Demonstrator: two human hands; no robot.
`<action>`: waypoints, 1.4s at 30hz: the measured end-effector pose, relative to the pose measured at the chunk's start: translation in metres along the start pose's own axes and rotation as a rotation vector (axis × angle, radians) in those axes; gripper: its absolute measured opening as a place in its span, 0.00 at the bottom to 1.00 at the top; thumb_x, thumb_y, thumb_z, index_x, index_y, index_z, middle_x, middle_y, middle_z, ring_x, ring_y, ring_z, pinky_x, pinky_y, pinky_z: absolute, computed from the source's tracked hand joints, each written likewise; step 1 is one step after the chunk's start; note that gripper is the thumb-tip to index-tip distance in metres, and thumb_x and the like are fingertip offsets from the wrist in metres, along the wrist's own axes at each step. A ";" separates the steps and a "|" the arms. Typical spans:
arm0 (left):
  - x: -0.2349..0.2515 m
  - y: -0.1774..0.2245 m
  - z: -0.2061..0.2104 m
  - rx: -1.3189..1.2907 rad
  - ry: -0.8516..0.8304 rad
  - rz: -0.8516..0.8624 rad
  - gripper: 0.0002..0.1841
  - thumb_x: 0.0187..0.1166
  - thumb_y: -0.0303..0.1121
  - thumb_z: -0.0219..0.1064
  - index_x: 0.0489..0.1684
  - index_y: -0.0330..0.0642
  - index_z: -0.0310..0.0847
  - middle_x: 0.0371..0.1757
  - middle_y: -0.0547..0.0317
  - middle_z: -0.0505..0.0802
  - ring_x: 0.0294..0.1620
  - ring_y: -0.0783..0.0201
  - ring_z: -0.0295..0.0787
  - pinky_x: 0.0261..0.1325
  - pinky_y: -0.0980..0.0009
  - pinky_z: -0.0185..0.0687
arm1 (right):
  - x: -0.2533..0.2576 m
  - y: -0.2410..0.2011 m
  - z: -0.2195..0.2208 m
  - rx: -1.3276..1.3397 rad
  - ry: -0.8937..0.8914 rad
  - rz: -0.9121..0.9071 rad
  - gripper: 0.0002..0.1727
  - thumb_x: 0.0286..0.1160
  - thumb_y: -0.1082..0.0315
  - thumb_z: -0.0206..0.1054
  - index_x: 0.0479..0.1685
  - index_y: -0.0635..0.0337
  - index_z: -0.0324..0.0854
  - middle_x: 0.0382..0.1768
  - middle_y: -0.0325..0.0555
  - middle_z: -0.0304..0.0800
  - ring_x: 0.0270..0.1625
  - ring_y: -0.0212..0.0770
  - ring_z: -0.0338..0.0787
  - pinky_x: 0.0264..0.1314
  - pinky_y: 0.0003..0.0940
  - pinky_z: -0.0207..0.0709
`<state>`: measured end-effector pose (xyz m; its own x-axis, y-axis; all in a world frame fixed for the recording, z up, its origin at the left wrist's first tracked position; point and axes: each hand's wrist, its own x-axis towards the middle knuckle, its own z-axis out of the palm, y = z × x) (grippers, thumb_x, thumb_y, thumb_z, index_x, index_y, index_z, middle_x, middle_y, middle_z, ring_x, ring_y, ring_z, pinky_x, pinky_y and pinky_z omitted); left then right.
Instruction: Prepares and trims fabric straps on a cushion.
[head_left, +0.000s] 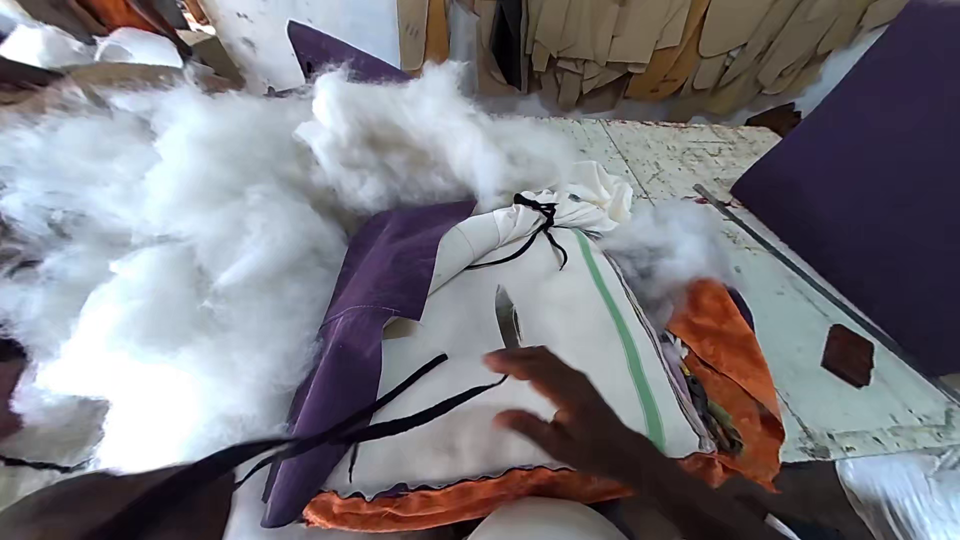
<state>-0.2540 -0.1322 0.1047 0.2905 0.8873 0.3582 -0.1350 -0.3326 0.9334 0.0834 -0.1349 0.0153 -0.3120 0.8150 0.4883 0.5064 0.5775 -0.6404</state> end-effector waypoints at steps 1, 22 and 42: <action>0.007 -0.006 0.003 0.119 -0.070 0.023 0.13 0.85 0.52 0.63 0.33 0.60 0.85 0.22 0.80 0.86 0.20 0.83 0.78 0.25 0.85 0.74 | 0.008 -0.021 0.006 0.045 -0.035 -0.043 0.33 0.78 0.52 0.71 0.77 0.63 0.76 0.75 0.46 0.82 0.77 0.39 0.80 0.79 0.40 0.77; 0.086 -0.120 0.079 0.220 -0.266 -0.087 0.26 0.83 0.50 0.64 0.74 0.44 0.78 0.69 0.54 0.88 0.51 0.55 0.92 0.54 0.57 0.91 | -0.181 0.154 -0.107 -0.413 0.606 0.803 0.16 0.86 0.67 0.61 0.65 0.63 0.83 0.58 0.56 0.89 0.57 0.51 0.91 0.63 0.55 0.84; 0.152 -0.202 0.142 0.032 -0.199 -0.567 0.30 0.78 0.22 0.70 0.80 0.41 0.66 0.38 0.51 0.91 0.21 0.67 0.79 0.23 0.75 0.73 | -0.303 0.204 -0.150 -0.036 0.178 1.390 0.11 0.80 0.67 0.65 0.48 0.66 0.87 0.36 0.53 0.91 0.36 0.46 0.89 0.40 0.48 0.83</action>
<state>-0.0482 0.0248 -0.0258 0.4812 0.8533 -0.2007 0.1200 0.1627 0.9793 0.4015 -0.2710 -0.1739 0.5587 0.6935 -0.4548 0.3342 -0.6902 -0.6418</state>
